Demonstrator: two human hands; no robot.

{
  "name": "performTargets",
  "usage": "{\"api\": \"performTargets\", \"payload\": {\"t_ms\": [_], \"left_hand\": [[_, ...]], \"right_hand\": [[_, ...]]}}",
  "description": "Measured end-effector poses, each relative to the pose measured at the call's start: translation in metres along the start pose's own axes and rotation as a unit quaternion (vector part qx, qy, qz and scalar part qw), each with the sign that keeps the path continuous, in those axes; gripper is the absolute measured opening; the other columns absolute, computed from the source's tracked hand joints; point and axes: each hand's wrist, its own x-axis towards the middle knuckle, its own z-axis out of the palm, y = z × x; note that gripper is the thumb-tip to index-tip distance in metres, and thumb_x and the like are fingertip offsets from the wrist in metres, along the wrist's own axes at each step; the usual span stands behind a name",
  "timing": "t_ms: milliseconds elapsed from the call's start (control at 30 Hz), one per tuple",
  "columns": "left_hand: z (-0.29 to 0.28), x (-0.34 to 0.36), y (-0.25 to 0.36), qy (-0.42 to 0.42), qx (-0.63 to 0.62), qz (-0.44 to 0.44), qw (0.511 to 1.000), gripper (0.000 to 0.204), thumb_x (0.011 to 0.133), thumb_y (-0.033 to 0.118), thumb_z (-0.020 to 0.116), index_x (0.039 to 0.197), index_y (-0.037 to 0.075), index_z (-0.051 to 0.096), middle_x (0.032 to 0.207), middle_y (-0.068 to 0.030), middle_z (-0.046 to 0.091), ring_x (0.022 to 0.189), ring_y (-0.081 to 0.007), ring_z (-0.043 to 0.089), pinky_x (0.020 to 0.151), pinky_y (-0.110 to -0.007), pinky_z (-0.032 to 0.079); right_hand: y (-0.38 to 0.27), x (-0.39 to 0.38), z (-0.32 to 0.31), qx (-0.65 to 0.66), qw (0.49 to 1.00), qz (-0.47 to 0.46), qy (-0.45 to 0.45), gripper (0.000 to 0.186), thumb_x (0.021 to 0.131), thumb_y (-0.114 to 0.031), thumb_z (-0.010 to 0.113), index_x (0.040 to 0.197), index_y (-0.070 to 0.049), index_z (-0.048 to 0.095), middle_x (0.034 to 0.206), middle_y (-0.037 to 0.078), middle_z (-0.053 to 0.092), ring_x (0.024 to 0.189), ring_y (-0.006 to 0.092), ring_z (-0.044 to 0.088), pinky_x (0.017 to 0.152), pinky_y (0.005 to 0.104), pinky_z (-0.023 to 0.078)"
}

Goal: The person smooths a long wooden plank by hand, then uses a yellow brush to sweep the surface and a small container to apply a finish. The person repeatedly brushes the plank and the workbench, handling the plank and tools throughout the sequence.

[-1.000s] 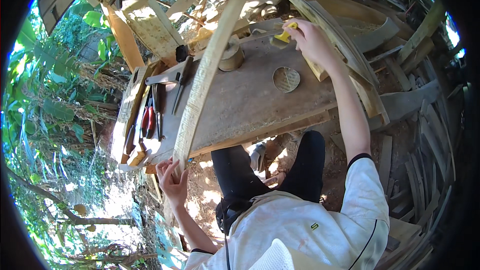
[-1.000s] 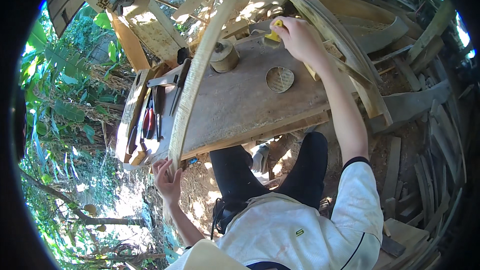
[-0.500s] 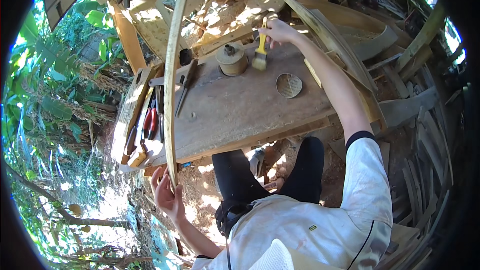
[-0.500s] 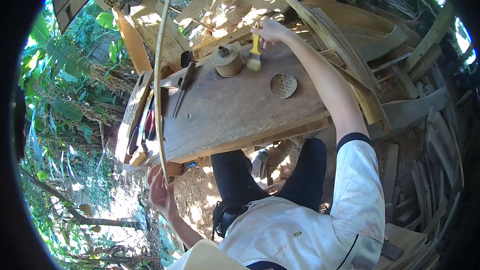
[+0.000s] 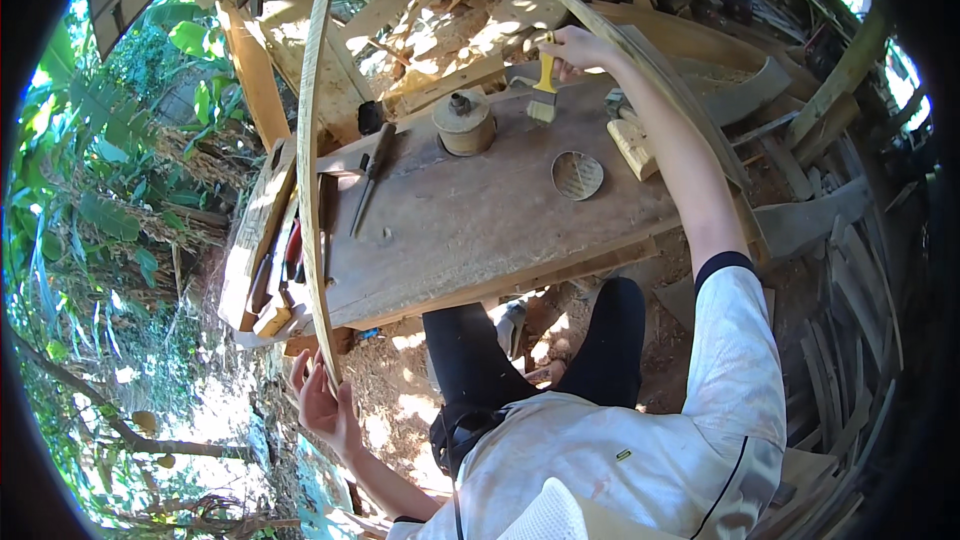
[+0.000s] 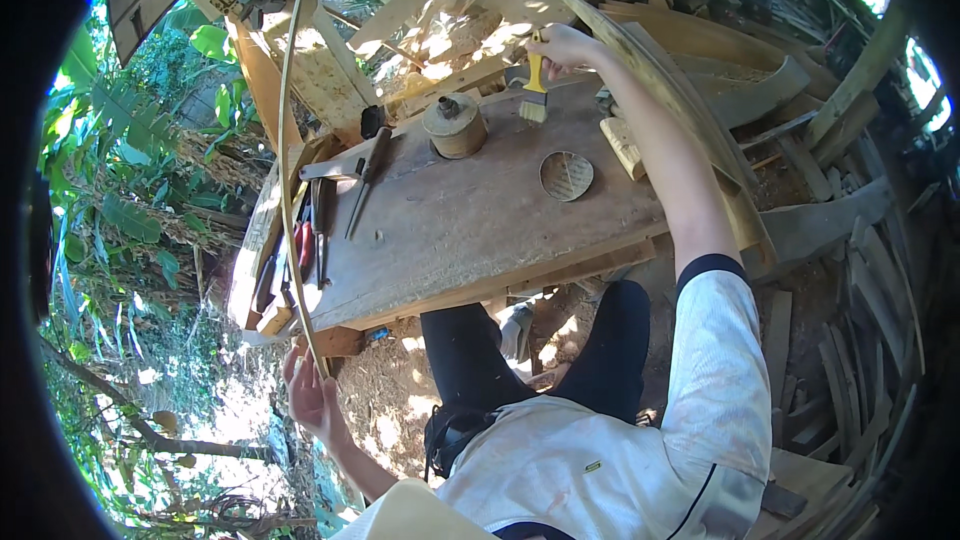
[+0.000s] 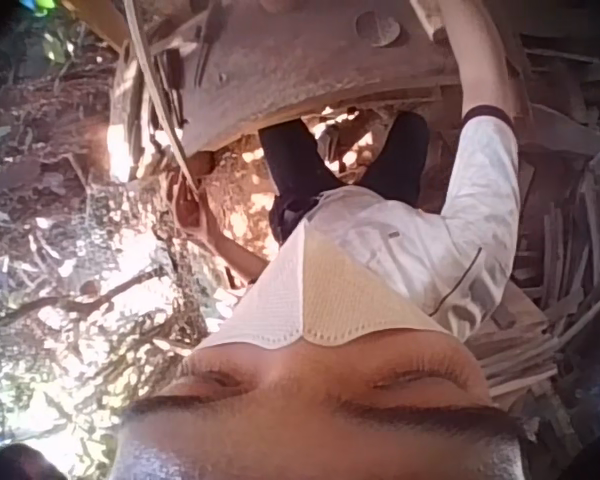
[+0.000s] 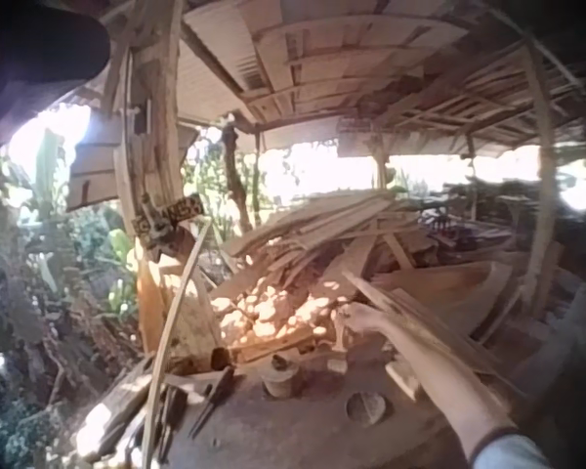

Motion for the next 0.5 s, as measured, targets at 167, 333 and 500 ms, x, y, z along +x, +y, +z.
{"api": "performTargets", "payload": {"t_ms": [167,333,500], "left_hand": [[-0.001,-0.001,0.0,0.012,0.002,-0.007,1.0,0.043,0.091,0.008,0.077,0.131,-0.002,0.063,0.149,-0.0211,0.045,0.128,-0.0396,0.059,0.104,-0.041,0.053],[0.0,0.0,-0.002,0.014,-0.013,-0.002,1.0,0.043,0.091,0.006,0.077,0.131,-0.002,0.063,0.149,-0.0203,0.045,0.128,-0.0383,0.059,0.104,-0.042,0.053],[0.005,0.005,0.0,0.007,-0.019,-0.008,1.0,0.044,0.09,0.002,0.076,0.131,-0.001,0.063,0.151,-0.0201,0.044,0.13,-0.038,0.058,0.105,-0.041,0.052]], "right_hand": [[-0.003,0.001,-0.015,-0.126,0.977,0.0,0.172,0.041,0.102,-0.036,0.061,0.107,0.005,0.066,0.079,0.018,0.072,0.066,0.0292,0.071,0.064,0.0412,0.056],[0.012,-0.005,-0.005,-0.304,0.94,0.038,0.15,0.036,0.1,-0.033,0.062,0.11,0.001,0.069,0.097,0.023,0.074,0.095,0.0406,0.072,0.084,0.0509,0.056],[-0.004,0.002,0.006,-0.162,0.986,0.005,0.046,0.032,0.101,-0.031,0.06,0.108,-0.002,0.072,0.102,0.021,0.075,0.099,0.0373,0.073,0.085,0.0486,0.057]]}}
